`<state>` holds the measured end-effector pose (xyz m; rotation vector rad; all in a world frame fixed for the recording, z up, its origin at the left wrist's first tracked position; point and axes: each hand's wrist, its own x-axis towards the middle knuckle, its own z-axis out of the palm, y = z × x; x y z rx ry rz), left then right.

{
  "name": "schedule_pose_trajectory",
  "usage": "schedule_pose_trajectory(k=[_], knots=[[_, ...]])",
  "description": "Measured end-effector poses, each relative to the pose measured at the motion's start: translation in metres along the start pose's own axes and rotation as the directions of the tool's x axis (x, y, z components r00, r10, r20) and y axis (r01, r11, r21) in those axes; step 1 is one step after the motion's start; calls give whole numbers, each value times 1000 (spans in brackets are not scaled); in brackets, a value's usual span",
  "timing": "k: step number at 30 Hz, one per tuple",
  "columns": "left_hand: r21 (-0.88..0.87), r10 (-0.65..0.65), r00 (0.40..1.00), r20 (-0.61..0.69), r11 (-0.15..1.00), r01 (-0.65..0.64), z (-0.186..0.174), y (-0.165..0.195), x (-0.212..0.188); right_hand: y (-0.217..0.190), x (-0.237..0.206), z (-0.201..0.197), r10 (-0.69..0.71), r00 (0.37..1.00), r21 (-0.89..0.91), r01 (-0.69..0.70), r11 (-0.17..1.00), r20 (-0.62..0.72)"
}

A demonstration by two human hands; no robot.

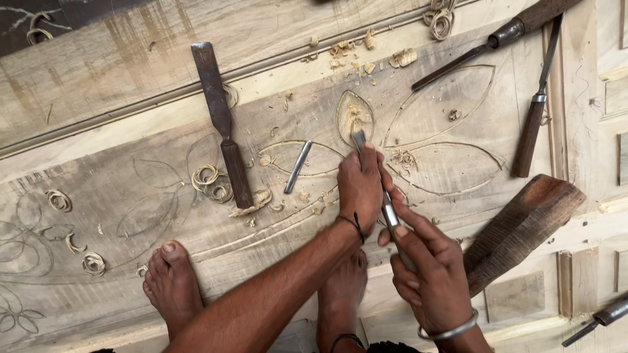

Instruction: The person carves a floral pattern into a wooden door panel laid on the floor, using a chisel by hand to pare out the leaf outlines and clear chips from the recesses. They set the chisel aside, sweep chips, then hone the chisel blade on a stone and dip it in a container of liquid.

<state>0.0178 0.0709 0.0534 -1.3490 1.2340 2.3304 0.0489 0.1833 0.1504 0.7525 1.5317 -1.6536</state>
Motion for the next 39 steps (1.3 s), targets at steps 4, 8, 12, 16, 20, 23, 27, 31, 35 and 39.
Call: schedule_pose_trajectory(k=[4,8,12,16,20,23,27,31,35,39], knots=[[0,20,1000,-22,1000,-20,0,2,1,0,0,-2,8,1000,9,-8,1000,11],[31,-5,1000,-10,1000,5,-2,4,0,-2,-1,-2,32,999,-17,-32,999,-7],[-37,-35,999,-14,999,35,-3,1,-7,-3,-3,-2,67,998,18,-67,998,-6],[-9,-46,999,8,999,46,-4,0,-7,1,-5,0,46,999,-20,-46,999,-21],[-18,28,1000,14,999,-28,-5,1,0,2,-1,5,16,1000,-2,-16,1000,12],[6,37,999,31,999,-38,-6,1,1,-3,0,5,21,1000,-10,-21,1000,-8],[-23,-10,999,35,1000,11,-5,-1,2,-7,-3,6,30,1000,-11,-30,999,-7],[-29,-2,999,46,1000,3,-5,0,5,-8,-4,8,59,998,6,-58,998,-34],[-45,-50,998,23,998,52,-5,-2,3,-11,-3,5,94,995,1,-94,996,-38],[-70,-45,999,17,996,46,-2,-3,3,-11,0,3,98,994,-2,-98,995,-39]])
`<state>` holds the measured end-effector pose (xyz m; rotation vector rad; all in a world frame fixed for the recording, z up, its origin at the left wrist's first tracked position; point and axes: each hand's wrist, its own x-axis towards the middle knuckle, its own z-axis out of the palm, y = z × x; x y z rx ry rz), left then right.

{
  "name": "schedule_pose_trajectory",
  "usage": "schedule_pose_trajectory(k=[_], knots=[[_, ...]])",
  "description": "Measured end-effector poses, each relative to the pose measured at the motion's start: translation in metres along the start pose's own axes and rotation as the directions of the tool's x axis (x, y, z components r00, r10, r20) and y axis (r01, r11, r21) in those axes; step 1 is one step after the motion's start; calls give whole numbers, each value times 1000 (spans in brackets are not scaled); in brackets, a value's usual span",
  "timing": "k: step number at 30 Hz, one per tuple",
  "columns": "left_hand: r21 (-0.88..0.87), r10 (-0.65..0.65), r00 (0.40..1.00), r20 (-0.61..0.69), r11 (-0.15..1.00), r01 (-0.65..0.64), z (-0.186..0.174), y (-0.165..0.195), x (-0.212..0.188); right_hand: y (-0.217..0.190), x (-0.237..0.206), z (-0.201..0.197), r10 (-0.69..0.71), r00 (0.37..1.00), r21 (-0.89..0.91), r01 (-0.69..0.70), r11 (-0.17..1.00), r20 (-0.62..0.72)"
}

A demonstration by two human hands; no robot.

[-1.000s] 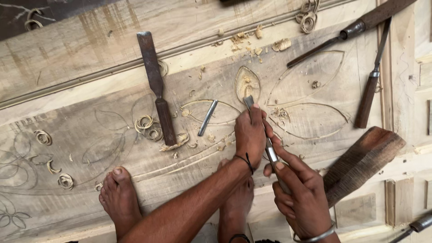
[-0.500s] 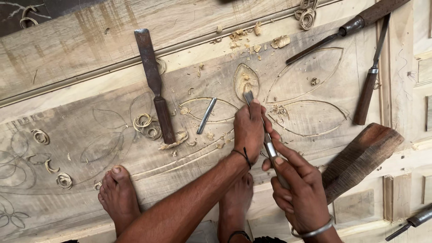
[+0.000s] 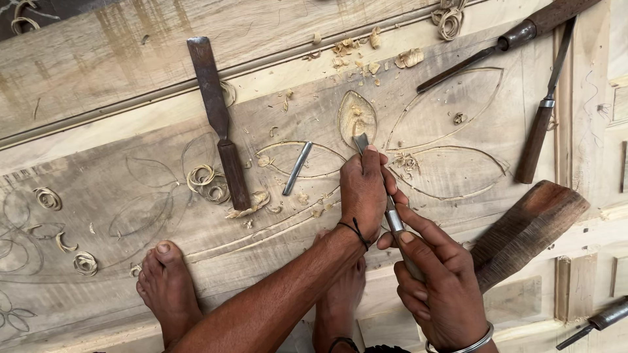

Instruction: The person carves a floral pattern into a wooden door panel laid on the floor, using a chisel by hand to pare out the leaf outlines and clear chips from the recesses. They set the chisel aside, sweep chips, then hone the chisel blade on a stone and dip it in a container of liquid.

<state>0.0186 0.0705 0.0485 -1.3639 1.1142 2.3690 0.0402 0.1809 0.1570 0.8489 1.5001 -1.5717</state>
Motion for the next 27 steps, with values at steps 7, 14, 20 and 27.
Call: schedule_pose_trajectory(k=[7,14,20,27], knots=[[-29,5,1000,-1,1000,-5,0,-4,8,9,9,-1,-24,1000,64,25,998,-14],[93,53,999,7,994,-54,1,2,6,22,18,0,-92,996,51,91,995,9],[0,92,994,55,996,-92,0,12,9,9,15,10,-108,993,45,106,993,50],[7,62,998,32,998,-63,-1,1,8,6,13,1,-81,996,38,80,996,39]])
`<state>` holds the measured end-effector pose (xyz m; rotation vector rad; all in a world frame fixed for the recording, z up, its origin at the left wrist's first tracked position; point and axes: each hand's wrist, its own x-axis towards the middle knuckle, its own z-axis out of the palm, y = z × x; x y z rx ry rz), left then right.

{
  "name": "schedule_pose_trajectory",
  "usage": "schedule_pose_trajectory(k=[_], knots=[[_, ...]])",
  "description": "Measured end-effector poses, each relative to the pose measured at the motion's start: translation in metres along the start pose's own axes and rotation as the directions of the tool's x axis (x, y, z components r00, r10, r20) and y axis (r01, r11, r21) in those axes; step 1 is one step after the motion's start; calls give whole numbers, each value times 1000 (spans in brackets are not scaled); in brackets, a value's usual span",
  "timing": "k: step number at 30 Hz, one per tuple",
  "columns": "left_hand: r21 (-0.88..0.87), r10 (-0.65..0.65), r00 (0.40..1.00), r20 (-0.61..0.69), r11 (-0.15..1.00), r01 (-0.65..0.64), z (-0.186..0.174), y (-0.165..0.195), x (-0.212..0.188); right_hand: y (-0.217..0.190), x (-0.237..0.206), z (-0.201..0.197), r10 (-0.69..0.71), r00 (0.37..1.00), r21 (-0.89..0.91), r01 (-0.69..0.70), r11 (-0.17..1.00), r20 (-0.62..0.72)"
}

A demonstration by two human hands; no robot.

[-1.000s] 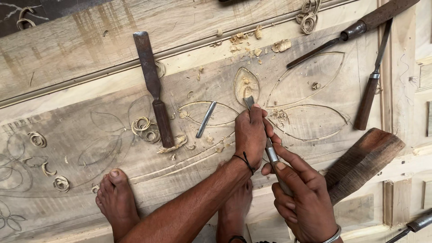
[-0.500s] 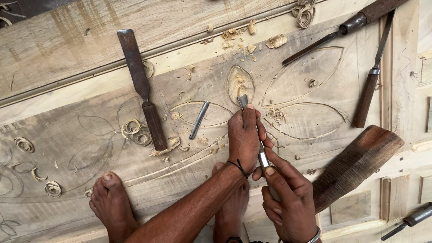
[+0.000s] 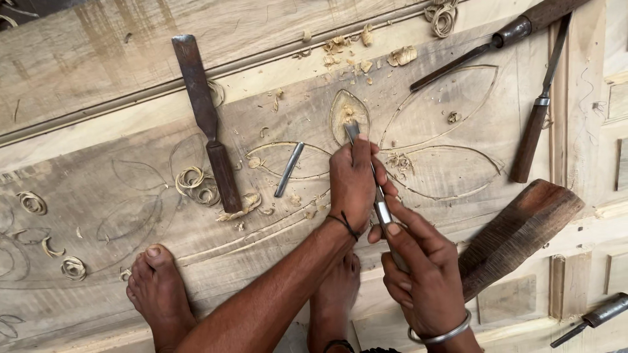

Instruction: The person carves a floral pattern into a wooden door panel laid on the floor, using a chisel by hand to pare out the leaf outlines and clear chips from the recesses. They set the chisel aside, sweep chips, then hone the chisel blade on a stone and dip it in a container of liquid.

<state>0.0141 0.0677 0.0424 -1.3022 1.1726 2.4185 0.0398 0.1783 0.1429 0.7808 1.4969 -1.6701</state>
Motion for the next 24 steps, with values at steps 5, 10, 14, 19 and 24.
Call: schedule_pose_trajectory(k=[5,10,14,19,24], knots=[[-2,-25,1000,-6,1000,25,0,2,0,-2,-2,-2,41,998,-74,-45,996,-56],[-10,2,1000,-16,1000,-2,0,1,-3,-8,-6,-1,50,999,-31,-50,998,-13],[-20,-21,1000,-15,1000,21,1,0,-4,-2,-1,-1,-10,1000,-35,11,999,14],[44,11,1000,-13,999,-11,-1,-2,-6,7,-5,-7,-31,999,-36,31,999,19],[14,20,1000,-21,1000,-20,-2,-5,-5,11,-4,-11,-22,1000,-55,22,998,3]])
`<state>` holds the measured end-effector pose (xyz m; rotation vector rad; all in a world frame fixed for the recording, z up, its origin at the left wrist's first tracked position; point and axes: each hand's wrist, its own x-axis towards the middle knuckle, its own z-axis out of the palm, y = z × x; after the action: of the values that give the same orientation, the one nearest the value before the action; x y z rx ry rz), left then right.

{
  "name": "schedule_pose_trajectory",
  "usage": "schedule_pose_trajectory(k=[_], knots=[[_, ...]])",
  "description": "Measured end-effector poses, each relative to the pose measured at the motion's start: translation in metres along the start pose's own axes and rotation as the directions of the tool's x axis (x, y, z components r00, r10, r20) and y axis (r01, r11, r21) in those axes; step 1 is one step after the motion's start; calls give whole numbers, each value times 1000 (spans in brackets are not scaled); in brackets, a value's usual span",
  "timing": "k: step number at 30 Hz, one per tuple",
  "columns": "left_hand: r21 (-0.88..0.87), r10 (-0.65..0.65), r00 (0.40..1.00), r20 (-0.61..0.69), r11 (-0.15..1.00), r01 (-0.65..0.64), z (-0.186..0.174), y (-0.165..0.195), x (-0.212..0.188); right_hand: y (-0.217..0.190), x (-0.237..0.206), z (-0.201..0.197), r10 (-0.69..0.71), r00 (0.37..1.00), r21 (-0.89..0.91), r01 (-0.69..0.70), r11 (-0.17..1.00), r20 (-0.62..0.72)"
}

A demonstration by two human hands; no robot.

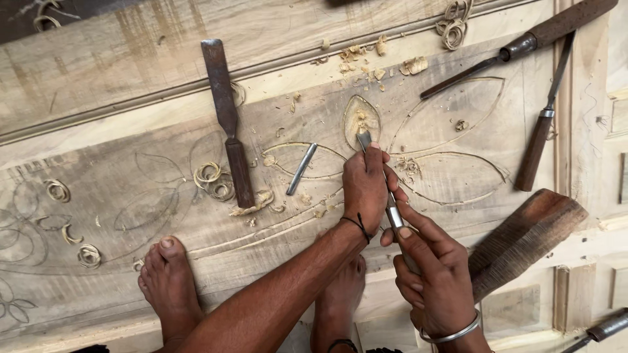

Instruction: The person carves a floral pattern into a wooden door panel laid on the floor, using a chisel by hand to pare out the leaf outlines and clear chips from the recesses. They set the chisel aside, sweep chips, then hone the chisel blade on a stone and dip it in a container of liquid.

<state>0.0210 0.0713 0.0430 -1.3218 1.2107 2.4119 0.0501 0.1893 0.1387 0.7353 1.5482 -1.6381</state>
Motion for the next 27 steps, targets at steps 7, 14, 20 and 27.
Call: schedule_pose_trajectory(k=[7,14,20,27], knots=[[9,16,1000,-27,1000,-16,0,-2,-3,1,-5,1,-19,1000,-54,20,998,15],[120,-31,999,17,992,29,-2,4,-10,6,-9,2,-86,995,-44,89,995,54],[106,-2,1000,-26,994,5,-2,7,-13,13,-10,0,-90,995,-54,91,994,33],[41,25,998,-59,999,-23,1,8,-11,13,-9,-2,-117,989,-24,119,993,92]])
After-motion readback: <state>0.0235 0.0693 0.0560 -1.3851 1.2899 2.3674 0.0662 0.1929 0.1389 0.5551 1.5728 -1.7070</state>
